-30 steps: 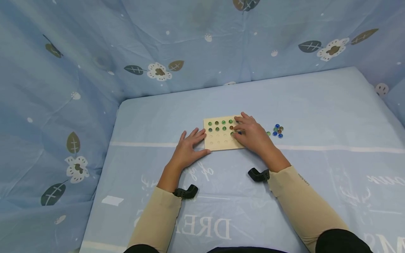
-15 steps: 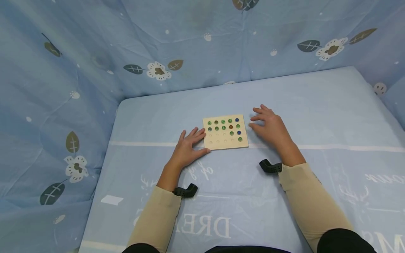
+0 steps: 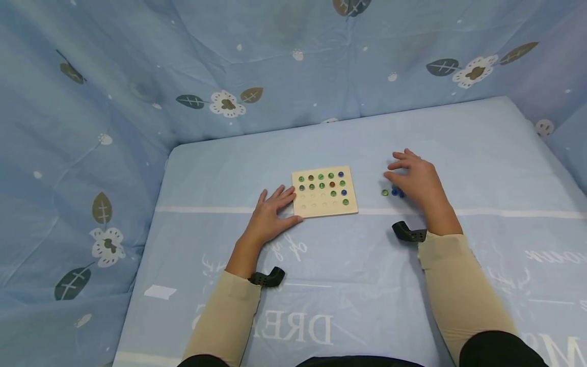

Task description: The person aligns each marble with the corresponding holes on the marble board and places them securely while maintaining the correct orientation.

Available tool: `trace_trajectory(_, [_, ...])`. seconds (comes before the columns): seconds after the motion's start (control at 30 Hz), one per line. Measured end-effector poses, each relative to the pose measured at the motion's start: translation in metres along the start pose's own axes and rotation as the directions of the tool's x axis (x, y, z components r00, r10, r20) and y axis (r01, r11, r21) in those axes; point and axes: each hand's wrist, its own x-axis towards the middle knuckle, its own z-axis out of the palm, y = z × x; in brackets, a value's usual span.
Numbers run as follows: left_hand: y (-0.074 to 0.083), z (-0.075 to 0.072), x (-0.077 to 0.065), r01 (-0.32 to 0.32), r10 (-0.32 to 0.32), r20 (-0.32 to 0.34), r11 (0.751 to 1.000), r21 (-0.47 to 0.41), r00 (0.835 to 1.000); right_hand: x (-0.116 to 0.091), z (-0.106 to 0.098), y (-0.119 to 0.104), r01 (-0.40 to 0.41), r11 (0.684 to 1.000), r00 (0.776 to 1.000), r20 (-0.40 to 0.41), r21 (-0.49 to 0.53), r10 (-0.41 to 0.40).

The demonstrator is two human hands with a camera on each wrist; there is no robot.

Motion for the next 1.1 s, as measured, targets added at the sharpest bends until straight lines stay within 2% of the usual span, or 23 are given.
trace_trajectory(0.1, [-0.001, 0.000, 0.000, -0.003, 0.003, -0.004, 1.000, 0.005, 1.000, 0.000, -0.007, 0.007, -0.045, 0.999, 0.999, 0.010, 0.003, 0.045])
trace_trajectory(0.4, [0.000, 0.000, -0.001, -0.001, 0.001, -0.005, 1.000, 0.001, 1.000, -0.001, -0.019, 0.020, -0.105, 0.994, 0.991, 0.087, -0.016, 0.106])
trace_trajectory(0.63, [0.000, 0.000, -0.001, 0.002, -0.002, 0.004, 1.000, -0.001, 1.000, 0.000, -0.020, 0.023, -0.113, 0.994, 0.986, 0.126, -0.012, 0.113])
trace_trajectory(1.1, [0.001, 0.000, 0.000, 0.009, -0.009, 0.007, 1.000, 0.001, 1.000, 0.003, -0.018, 0.025, -0.109, 0.993, 0.982, 0.150, -0.039, 0.114])
